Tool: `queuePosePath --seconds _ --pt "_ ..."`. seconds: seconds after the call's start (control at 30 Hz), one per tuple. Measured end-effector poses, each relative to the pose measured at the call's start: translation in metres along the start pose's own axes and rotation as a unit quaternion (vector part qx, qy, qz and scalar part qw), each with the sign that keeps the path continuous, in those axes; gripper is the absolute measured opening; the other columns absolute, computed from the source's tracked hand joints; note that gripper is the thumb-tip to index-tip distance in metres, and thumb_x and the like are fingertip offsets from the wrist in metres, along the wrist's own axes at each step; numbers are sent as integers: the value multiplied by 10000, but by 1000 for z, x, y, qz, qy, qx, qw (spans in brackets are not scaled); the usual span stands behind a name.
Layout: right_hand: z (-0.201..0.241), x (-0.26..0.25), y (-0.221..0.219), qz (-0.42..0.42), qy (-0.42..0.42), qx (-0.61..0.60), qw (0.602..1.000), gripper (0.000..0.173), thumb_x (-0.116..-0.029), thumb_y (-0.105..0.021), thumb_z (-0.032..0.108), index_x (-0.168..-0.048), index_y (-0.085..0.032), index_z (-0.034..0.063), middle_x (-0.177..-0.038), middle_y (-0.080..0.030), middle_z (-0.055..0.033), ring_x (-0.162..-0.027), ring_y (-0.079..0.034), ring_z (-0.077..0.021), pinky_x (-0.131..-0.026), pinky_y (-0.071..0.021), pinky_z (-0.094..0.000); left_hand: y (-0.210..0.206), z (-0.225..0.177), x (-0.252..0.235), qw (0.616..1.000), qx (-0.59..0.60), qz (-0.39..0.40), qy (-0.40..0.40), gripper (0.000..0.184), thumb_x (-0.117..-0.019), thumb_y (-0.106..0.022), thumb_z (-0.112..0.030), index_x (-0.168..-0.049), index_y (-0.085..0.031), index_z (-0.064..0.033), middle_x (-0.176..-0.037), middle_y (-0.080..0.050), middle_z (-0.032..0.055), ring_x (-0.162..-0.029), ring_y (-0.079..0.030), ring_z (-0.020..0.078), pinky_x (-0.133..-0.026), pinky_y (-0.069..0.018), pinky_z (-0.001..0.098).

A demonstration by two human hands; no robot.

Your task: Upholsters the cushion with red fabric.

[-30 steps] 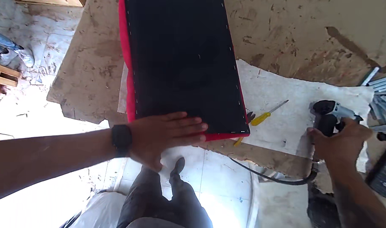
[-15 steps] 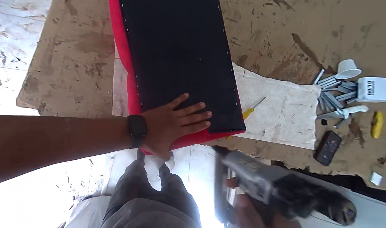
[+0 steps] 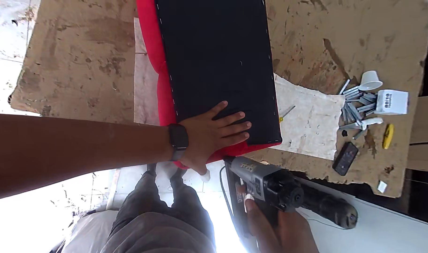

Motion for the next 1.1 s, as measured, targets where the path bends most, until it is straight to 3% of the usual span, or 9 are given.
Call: queuePosePath --seconds 0.13,0.3,0.37,0.57,0.67,0.77,0.9,1.03,1.1 --pt "2 3 -8 19 -4 6 1000 294 -1039 -564 361 -1170 -655 114 -804 -676 49 -622 -637 -65 -550 -585 -310 -1 -2 0 1000 5 -5 -2 1483 -459 -783 -808 -1666 -127 -250 -1739 -58 46 -1593 27 336 -1229 52 690" --pt "-36 27 31 -28 -35 -148 988 215 -1057 -553 214 -1108 -598 10 -728 -676 -59 -588 -670 -208 -543 -607 -405 1 1 1 1000 -7 -7 4 1475 -466 -766 -832 -1665 -134 -251 -1740 -56 30 -1593 26 330 -1230 49 685" --pt "-75 26 53 -65 -52 -170 982 249 -1065 -531 185 -1208 -590 -11 -723 -663 -86 -573 -652 -236 -532 -598 -418 2 2 1 1000 -8 -15 10 1468 -459 -782 -815 -1663 -150 -263 -1738 -79 27 -1594 19 322 -1232 50 682" --pt "-270 -61 113 -153 -142 -30 978 486 -989 -617 434 -1279 -528 55 -773 -650 -93 -550 -640 -233 -506 -588 -454 10 -2 -5 997 -40 -2 59 1413 -463 -818 -780 -1649 -192 -335 -1737 -86 -17 -1593 -8 316 -1237 -5 679" --pt "-336 -125 143 -174 -119 -24 977 489 -959 -672 364 -1283 -557 16 -914 -661 -177 -676 -679 -298 -608 -603 -539 11 -4 -8 993 -73 22 85 1414 -459 -829 -779 -1646 -193 -349 -1736 -84 -30 -1592 -21 321 -1232 -23 686" --pt "-346 -159 172 -213 -73 -25 974 498 -932 -715 329 -1266 -595 -21 -1066 -649 -248 -895 -666 -369 -770 -560 -608 14 -6 -12 991 -85 32 102 1373 -486 -832 -768 -1642 -209 -366 -1736 -84 -43 -1594 -11 314 -1233 -33 691" --pt "-330 -170 170 -217 22 -48 975 620 -936 -690 345 -1453 -530 42 -1420 -542 -252 -1278 -563 -386 -1041 -487 -596 36 -5 -8 981 13 33 193 964 -760 -757 -660 -1584 -393 -315 -1702 -238 -40 -1579 -170 236 -1255 -157 615" --pt "-330 -180 119 -154 109 -18 982 566 -927 -706 362 -1416 -601 97 -1532 -473 -223 -1440 -432 -379 -1155 -405 -579 111 -47 53 899 198 -215 326 609 -1001 -507 -555 -1548 -469 -290 -1546 -509 -64 -1430 -461 129 -1209 -379 462" --pt "-339 -183 92 -154 129 -4 980 582 -886 -743 320 -1412 -605 113 -1542 -459 -221 -1454 -407 -391 -1156 -395 -599 129 -87 85 813 322 -399 276 680 -1039 -331 -600 -1548 -459 -168 -1556 -502 31 -1422 -488 236 -1184 -435 498"
Point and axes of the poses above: each hand's wrist, its own x-axis away from the middle knuckle, its own y-axis out of the back of the hand, z = x × y, the point moved 10 cm from there along -x, towards the middle knuckle
